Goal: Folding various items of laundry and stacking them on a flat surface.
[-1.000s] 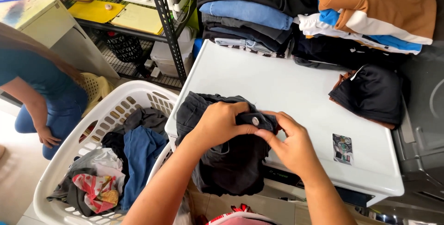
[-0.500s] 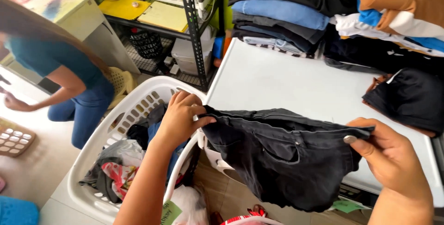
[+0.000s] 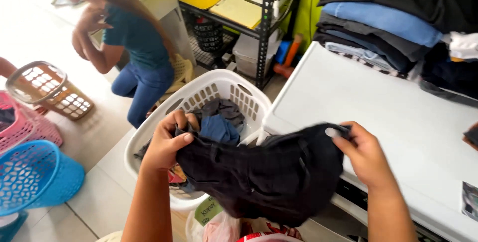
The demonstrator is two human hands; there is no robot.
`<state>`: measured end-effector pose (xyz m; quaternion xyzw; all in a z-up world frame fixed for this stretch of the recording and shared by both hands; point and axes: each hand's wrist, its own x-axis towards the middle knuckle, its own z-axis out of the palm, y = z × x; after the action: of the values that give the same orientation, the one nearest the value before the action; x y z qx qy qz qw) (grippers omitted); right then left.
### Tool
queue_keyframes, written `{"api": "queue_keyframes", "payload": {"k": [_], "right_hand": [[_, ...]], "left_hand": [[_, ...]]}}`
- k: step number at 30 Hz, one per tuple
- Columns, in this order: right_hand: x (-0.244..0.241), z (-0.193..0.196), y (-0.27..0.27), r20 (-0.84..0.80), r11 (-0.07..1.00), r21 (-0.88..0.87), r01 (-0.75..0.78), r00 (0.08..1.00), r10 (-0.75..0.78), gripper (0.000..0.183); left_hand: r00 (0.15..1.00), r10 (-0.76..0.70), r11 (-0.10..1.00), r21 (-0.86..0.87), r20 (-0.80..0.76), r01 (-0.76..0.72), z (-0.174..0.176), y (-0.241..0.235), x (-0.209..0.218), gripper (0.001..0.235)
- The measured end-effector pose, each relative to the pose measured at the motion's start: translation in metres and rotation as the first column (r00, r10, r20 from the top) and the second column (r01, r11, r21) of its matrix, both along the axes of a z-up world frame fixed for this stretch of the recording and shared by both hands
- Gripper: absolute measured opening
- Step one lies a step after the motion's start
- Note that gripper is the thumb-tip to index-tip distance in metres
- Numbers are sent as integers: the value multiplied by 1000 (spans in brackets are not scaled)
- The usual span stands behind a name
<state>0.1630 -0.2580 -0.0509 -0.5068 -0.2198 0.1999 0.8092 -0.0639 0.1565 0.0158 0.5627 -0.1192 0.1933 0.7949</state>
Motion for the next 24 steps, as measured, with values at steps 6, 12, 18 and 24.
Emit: {"api": "queue_keyframes", "payload": {"k": [6,12,18,24], "right_hand": [[-34,38,41,393,853,-453,259,917,-69,10],[-47,75,0,399,886,-354,301,905,-148,18],[8,126,-28,486,719,-364,592,779,-395,17],[127,163,-121,590,557,97,825,403,-700,40]], "left_hand": [[924,298,918,337,-240,-209,32,29,-50,49],[914,-50,708,631,-403,317,65,37,-38,45],[888,457,453,872,-46,-188,95,-7,79,30],[648,379,366,536,661,-761,157,-75,186,27]]}}
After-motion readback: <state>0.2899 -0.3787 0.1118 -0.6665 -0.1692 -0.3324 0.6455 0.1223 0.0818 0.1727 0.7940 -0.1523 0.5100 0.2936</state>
